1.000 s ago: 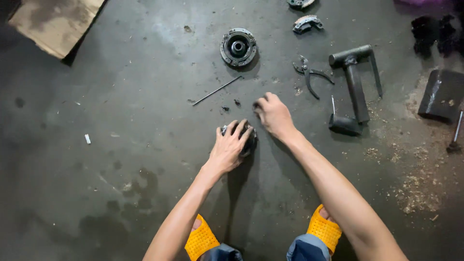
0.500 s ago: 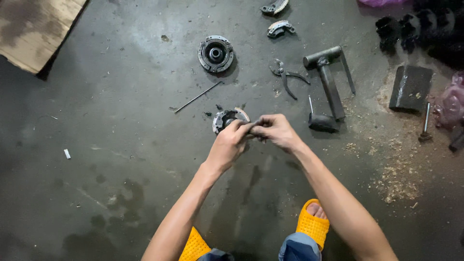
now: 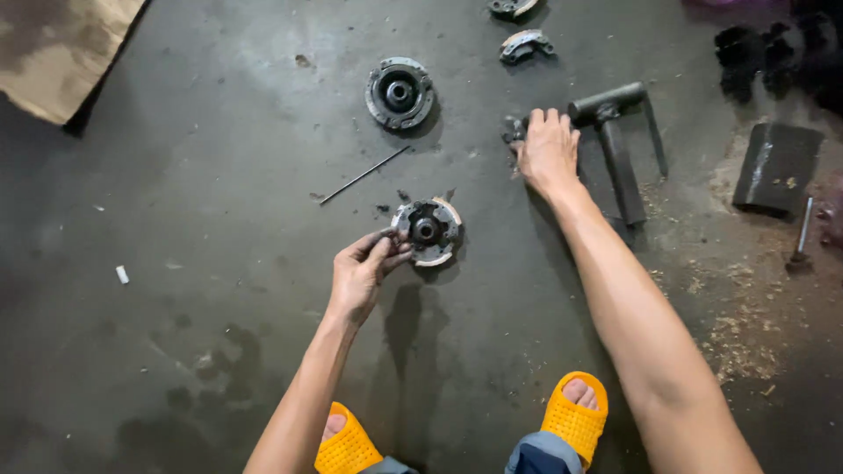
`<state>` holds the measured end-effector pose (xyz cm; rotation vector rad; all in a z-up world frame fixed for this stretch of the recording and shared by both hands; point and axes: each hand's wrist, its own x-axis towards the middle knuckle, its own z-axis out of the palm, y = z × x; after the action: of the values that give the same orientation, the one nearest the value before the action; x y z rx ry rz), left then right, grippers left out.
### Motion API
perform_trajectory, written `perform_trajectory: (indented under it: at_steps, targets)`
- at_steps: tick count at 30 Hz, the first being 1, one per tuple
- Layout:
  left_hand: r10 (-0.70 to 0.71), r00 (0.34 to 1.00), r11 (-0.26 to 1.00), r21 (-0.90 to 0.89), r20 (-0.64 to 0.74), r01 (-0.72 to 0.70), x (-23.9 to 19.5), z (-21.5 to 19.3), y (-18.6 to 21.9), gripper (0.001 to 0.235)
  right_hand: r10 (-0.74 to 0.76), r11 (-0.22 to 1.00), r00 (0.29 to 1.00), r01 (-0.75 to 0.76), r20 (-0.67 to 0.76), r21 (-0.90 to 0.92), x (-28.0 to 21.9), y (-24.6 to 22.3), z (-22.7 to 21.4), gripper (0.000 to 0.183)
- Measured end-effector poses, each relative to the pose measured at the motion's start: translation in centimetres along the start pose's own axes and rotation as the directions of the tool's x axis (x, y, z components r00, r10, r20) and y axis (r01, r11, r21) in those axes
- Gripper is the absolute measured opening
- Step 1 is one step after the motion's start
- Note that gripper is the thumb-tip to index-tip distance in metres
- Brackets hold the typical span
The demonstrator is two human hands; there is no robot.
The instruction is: The person sits on the workshop floor disassembling a motorcycle clutch assembly. They use pliers to grip parts, a long rod to press components out of the clutch hub, and a hammer to tap parts, separating brake shoes, springs, and plates and setting pieces aside on the floor.
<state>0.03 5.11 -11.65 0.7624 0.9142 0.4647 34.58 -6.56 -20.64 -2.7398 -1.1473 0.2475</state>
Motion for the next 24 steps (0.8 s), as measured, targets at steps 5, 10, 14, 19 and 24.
perform_trajectory:
  at_steps: [5,10,14,19,24]
  targets:
    - [0.04,0.991,0.98,-0.201,0.129,-0.013,-0.4,-1.5,-0.7,0.032,-0.117,0.967,0.98,0.149,-0.159,0.209,-4.2,-3.6,-6.0,0.041]
    - [-0.104,0.961,0.975,-0.167,0.255,0.149,-1.7,-1.0,0.8,0.03,-0.206,0.801,0.821,0.454,-0.533,0.39,-11.6,-8.1,-17.8,0.05]
    - [0.033,0.987,0.992,-0.128,0.158,-0.013,-2.1,-0.3,0.4,0.028,-0.09,0.65,0.994,0.109,-0.065,0.752,-16.2,-8.1,-14.7,0.012]
    - [0.077,0.979,0.991,0.093,0.191,-0.096,-1.1,-1.3,-0.5,0.031,-0.171,0.629,0.902,-0.21,0.397,0.748,-20.1,-10.6,-12.3,0.024]
    - [0.139,0.945,0.924,0.304,0.295,-0.231,-0.8,-1.2,0.7,0.025,-0.314,0.553,0.64,-0.477,0.702,0.683,-18.9,-12.7,-12.6,0.041]
